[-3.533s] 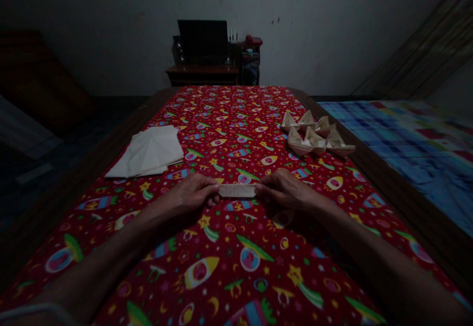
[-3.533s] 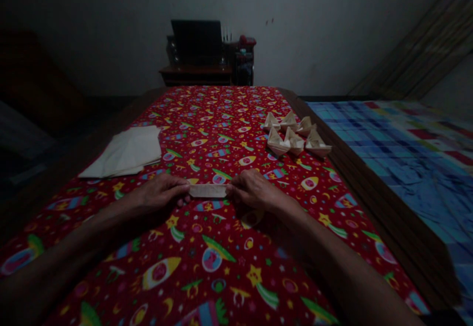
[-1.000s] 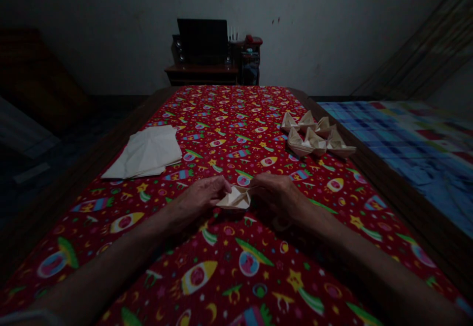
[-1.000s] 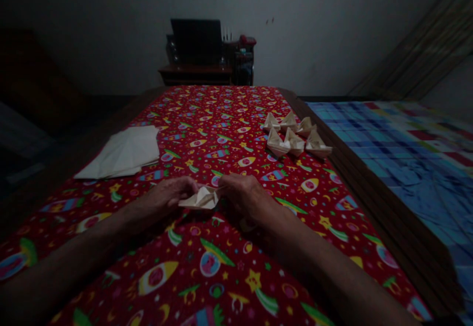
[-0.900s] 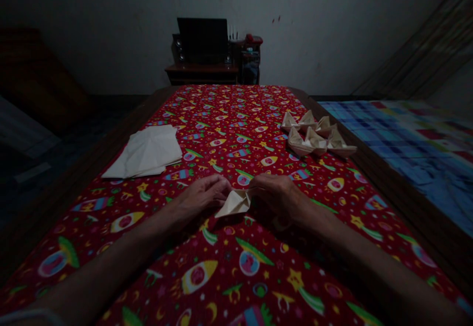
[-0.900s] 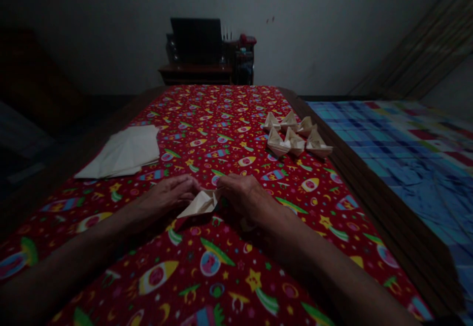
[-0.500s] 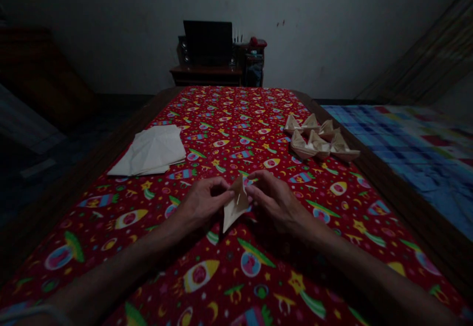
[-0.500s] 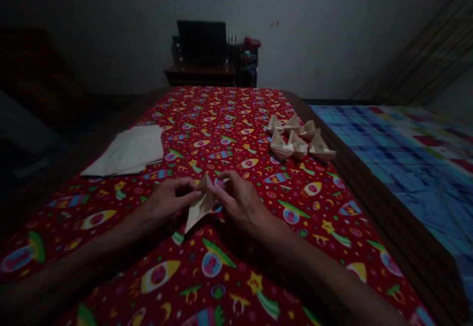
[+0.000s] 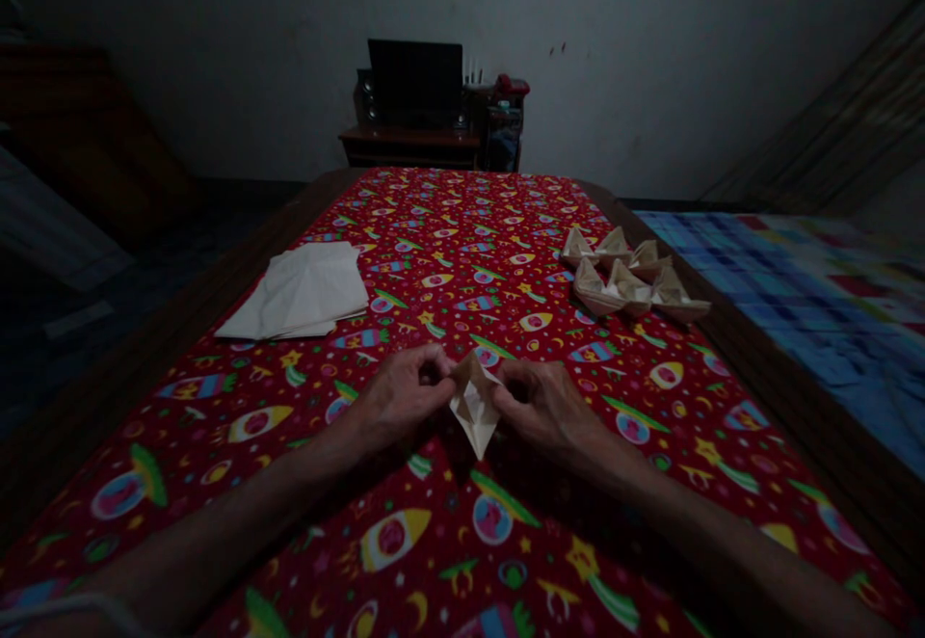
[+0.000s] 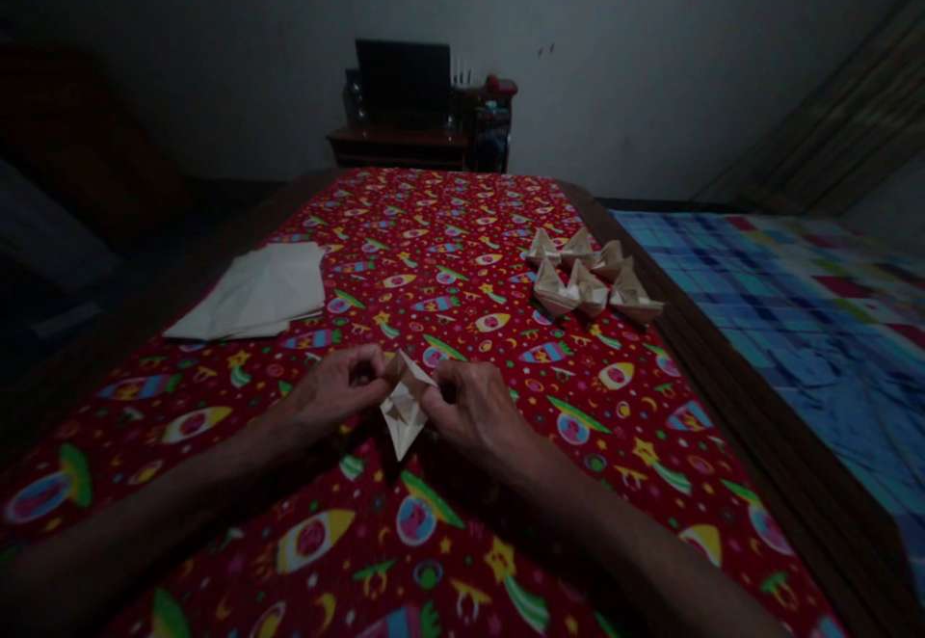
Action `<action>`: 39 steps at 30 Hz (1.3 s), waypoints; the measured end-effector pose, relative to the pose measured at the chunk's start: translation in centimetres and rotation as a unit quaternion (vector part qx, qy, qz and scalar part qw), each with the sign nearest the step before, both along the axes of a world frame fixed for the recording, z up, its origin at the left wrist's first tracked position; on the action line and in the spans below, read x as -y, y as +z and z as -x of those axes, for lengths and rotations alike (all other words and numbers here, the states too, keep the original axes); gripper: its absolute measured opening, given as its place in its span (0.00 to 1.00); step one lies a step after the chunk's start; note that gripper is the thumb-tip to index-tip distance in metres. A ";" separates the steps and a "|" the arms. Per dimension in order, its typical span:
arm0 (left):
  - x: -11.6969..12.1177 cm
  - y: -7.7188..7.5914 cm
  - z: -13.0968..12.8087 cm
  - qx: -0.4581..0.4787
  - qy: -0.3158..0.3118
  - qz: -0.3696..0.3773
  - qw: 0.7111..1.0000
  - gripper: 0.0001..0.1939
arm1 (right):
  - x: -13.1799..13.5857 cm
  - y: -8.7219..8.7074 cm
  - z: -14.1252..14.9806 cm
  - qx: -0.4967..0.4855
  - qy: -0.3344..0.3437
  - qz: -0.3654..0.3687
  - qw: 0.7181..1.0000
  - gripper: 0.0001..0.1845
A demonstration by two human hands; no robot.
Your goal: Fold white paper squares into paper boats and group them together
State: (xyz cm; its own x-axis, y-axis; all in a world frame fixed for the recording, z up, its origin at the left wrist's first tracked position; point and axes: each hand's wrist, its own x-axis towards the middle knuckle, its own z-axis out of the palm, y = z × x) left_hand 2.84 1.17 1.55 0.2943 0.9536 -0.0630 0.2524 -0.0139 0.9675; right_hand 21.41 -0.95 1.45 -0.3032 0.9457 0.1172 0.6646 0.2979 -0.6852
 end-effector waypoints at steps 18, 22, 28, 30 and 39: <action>0.5 -1.2 -0.4 0.344 -0.037 0.201 0.917 0.22 | -0.4 -0.8 -0.2 -0.195 -0.020 0.001 0.981 0.05; 0.0 -2.0 -0.5 0.342 0.008 0.163 0.925 0.20 | 0.1 -0.3 -0.2 -0.150 -0.028 -0.130 0.980 0.06; 0.7 -2.1 -0.8 0.292 -0.027 0.199 0.935 0.17 | 0.6 -0.6 -0.2 -0.152 0.039 -0.154 0.976 0.07; 0.8 -1.9 -0.9 0.281 -0.022 0.207 0.937 0.16 | 0.6 -0.5 -0.2 -0.164 0.061 -0.144 0.974 0.10; 0.3 -3.0 -1.1 0.273 -0.013 0.223 0.936 0.19 | 0.2 -0.2 -0.1 -0.087 0.123 -0.194 0.969 0.09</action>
